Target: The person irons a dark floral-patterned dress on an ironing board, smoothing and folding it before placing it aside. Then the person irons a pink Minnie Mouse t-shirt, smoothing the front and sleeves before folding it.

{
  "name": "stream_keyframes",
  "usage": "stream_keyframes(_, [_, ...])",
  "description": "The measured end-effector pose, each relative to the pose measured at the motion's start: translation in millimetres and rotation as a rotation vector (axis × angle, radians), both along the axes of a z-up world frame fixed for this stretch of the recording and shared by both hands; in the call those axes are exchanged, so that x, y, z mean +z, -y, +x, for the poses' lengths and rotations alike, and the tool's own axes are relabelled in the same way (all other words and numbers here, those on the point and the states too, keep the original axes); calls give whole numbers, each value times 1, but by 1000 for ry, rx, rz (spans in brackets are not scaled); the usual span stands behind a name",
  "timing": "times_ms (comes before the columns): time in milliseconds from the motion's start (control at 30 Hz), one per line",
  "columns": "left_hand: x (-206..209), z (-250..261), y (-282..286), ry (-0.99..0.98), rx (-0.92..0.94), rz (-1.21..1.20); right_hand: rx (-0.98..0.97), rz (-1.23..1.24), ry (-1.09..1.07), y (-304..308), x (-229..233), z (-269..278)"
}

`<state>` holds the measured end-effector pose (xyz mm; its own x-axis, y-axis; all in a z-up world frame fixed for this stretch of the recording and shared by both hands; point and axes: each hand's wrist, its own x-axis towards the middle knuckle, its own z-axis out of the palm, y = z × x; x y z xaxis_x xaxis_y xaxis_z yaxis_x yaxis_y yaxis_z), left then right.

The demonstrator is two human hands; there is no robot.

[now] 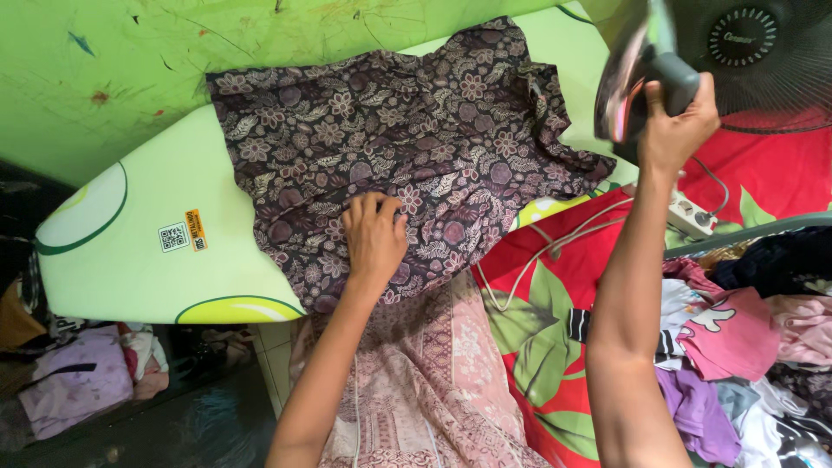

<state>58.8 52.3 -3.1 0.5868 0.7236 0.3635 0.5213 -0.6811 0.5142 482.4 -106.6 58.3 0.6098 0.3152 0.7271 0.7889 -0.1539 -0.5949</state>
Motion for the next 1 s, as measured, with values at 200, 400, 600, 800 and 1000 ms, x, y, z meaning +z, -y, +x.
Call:
stream_keyframes(200, [-2,11,13,-37,62,22,-109,-750,143,4,84,-126])
stream_keyframes(400, [-8,4,19,-12,116,15,-30,-1049,74,-37,51,-184])
stream_keyframes(600, [-16,-17,-3,33,145,-98,96,-1125,-92,-78,42,-193])
stream_keyframes(800, [-7,-49,-31,13,305,-5,411,-1326,272,-98,39,-219])
stream_keyframes(1000, [6,-71,-42,-67,387,36,195,-1147,222,-100,34,-183])
